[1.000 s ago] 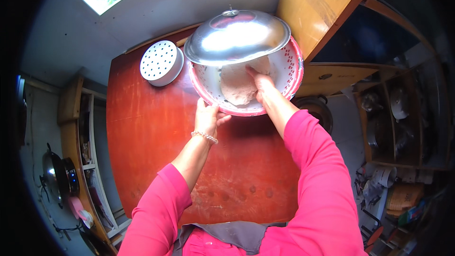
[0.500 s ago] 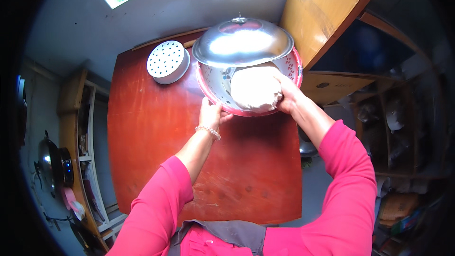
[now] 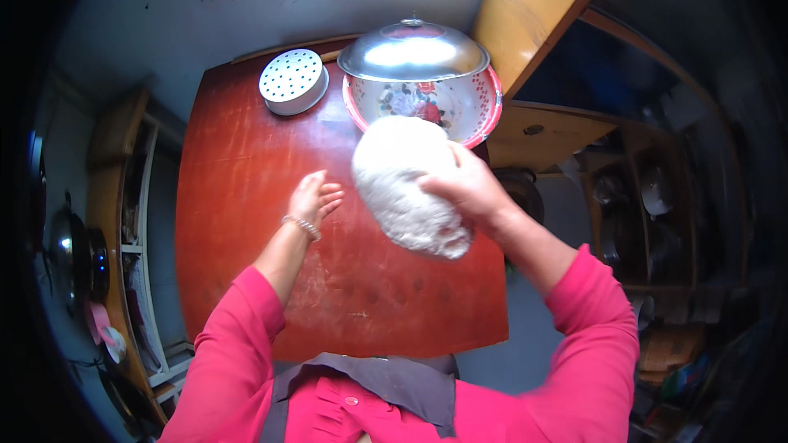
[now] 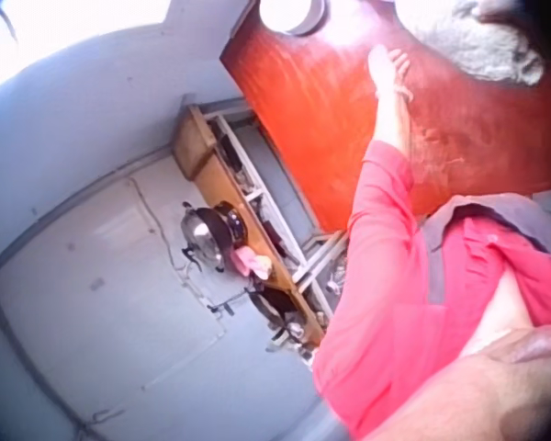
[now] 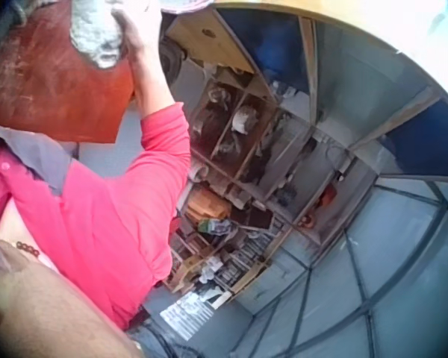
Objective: The person kneads a large piece of dough on a red table, repeatedly folding and pressing it by hand. The person then uses a cleaver to cut the dough into two pieces and continues kneading one of the pieces.
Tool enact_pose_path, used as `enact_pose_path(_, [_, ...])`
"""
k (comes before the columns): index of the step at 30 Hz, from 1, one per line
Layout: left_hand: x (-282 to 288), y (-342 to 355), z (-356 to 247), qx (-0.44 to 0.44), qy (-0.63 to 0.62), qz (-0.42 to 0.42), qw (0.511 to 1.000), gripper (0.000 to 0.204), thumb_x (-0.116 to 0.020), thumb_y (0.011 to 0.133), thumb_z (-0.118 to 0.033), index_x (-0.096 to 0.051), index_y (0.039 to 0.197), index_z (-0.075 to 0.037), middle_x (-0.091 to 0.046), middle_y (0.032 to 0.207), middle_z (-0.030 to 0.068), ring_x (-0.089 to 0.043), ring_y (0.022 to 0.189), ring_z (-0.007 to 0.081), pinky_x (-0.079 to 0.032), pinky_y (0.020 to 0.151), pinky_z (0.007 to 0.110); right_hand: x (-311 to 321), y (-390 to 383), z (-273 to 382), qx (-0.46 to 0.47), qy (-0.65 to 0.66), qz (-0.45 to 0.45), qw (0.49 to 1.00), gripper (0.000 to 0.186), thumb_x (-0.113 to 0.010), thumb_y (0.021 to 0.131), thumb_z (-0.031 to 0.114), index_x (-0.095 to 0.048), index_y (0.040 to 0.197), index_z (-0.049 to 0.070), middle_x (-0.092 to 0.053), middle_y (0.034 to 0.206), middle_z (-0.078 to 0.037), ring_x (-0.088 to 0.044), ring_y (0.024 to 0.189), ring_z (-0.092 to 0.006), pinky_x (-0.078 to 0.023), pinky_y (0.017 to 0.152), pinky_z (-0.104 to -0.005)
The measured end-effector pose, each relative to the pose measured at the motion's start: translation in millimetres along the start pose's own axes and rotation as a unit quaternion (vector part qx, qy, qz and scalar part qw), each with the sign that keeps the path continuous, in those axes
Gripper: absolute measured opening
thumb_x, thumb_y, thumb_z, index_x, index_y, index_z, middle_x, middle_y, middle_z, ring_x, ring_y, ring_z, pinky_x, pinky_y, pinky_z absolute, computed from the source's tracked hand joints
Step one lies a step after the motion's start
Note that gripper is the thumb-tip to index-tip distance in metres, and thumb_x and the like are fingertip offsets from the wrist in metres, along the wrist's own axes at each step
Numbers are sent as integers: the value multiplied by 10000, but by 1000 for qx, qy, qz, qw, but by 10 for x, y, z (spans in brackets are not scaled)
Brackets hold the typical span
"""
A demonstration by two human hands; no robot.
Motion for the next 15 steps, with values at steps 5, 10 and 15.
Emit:
enact_pose_path(5, [1053, -186, -48, -75, -21, -99, 992, 338, -587, 1072, -345, -566, 1303, -98, -694, 1045, 129, -709, 888, 248, -596, 752, 374, -889, 156, -694, 338, -450, -4, 827, 708, -785, 781, 114, -549, 1446, 58, -695, 1226, -187, -707, 1082, -387, -584, 916, -446])
enact_pose_path(10, [1745, -542, -109, -113, 16, -234, 966, 279, -579, 1076, -298, -612, 1252, -84, -683, 968, 65, -684, 784, 152, -585, 651, 285, -1457, 372, -1714, 506, -572, 24, 646, 522, -679, 848, 138, -642, 1359, 240, -641, 1111, -21, -694, 926, -216, -584, 762, -387])
enact_pose_path(15, [1358, -593, -174, -224, 117, -157, 955, 184, -583, 1033, -110, -638, 1193, -37, -670, 932, 28, -653, 769, 105, -562, 670, 258, -1213, 262, -2157, 484, -496, 17, 720, 517, -683, 848, 131, -634, 1357, 209, -647, 1069, -21, -684, 946, -200, -592, 781, -361])
Point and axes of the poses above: each hand's wrist, its own y-axis towards the middle knuckle, its own x-axis out of the back of the hand, z = x × y, the point moved 1 cm from there along y, towards the middle knuckle
